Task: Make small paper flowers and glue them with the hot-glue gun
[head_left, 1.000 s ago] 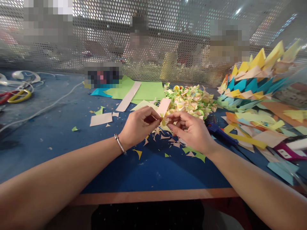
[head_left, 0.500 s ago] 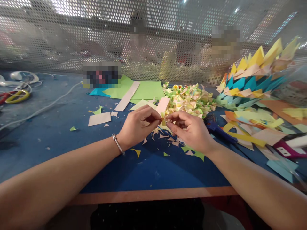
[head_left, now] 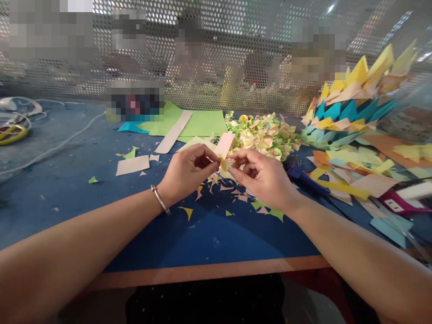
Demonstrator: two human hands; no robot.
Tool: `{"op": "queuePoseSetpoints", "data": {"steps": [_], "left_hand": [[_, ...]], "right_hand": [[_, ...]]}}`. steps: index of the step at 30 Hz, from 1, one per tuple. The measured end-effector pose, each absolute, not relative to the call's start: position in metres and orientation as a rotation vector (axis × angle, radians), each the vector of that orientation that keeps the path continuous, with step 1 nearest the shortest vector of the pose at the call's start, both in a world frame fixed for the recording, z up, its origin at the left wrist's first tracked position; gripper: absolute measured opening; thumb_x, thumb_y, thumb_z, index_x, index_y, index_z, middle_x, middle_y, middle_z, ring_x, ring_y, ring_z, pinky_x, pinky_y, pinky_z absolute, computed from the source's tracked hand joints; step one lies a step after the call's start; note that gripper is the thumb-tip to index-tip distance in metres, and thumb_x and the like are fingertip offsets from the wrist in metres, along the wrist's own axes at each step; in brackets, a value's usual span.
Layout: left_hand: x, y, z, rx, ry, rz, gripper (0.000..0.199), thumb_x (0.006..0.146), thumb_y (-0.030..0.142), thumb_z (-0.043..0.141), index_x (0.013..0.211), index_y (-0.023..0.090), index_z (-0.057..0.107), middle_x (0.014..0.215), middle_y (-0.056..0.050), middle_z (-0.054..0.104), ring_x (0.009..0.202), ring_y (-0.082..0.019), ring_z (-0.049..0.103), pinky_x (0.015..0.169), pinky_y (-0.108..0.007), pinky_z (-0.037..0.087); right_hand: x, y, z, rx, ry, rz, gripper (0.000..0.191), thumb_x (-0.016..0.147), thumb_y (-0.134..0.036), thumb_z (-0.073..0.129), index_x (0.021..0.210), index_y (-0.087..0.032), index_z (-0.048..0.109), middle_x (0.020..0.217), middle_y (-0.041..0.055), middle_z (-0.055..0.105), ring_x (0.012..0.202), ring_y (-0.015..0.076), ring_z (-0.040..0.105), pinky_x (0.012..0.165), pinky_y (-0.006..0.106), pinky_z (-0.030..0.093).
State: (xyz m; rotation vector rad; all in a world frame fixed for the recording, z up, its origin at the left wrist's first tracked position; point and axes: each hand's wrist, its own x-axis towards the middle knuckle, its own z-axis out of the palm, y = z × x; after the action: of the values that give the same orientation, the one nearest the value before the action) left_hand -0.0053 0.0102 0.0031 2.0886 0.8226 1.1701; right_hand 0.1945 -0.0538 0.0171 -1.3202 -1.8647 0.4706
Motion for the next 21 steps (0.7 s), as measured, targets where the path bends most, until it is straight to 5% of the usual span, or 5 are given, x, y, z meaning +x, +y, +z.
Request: {"op": "queuePoseSetpoints", "data": {"steps": [10,16,21], "left_hand": [[0.0,0.014,0.003,1.864,0.915,1.093,0.014,0.079,0.028,0.071,0.078,0.016,0.064,0.068,-0.006,0.074,0.062,-0.015,0.069,0.056,-0.026,0.057],[0.014,0.03,0.022,1.984,0.948,1.017,0.006,0.076,0.015,0.07,0.073,0.016,0.065,0.062,-0.002,0.071,0.055,-0.012,0.066,0.046,-0.02,0.05],[0.061,0.054,0.051,1.993,0.849,1.101,0.013,0.076,0.004,0.066,0.07,0.014,0.061,0.064,-0.001,0.069,0.059,-0.011,0.066,0.056,-0.023,0.055]], "right_hand": [[0.193,-0.058,0.023,-1.242,-1.848,0.349,0.022,0.089,-0.027,0.061,0.108,-0.017,0.062,0.087,0.0033,0.067,0.063,0.0114,0.062,0.059,0.026,0.05],[0.189,-0.059,0.022,-1.048,-2.026,0.169,0.009,0.092,-0.022,0.057,0.089,-0.018,0.064,0.078,0.002,0.066,0.059,0.0095,0.054,0.057,0.024,0.045],[0.19,-0.055,0.017,-0.994,-2.153,0.21,0.013,0.094,-0.024,0.056,0.088,-0.016,0.065,0.08,0.0029,0.066,0.062,0.0095,0.054,0.057,0.023,0.043]]}}
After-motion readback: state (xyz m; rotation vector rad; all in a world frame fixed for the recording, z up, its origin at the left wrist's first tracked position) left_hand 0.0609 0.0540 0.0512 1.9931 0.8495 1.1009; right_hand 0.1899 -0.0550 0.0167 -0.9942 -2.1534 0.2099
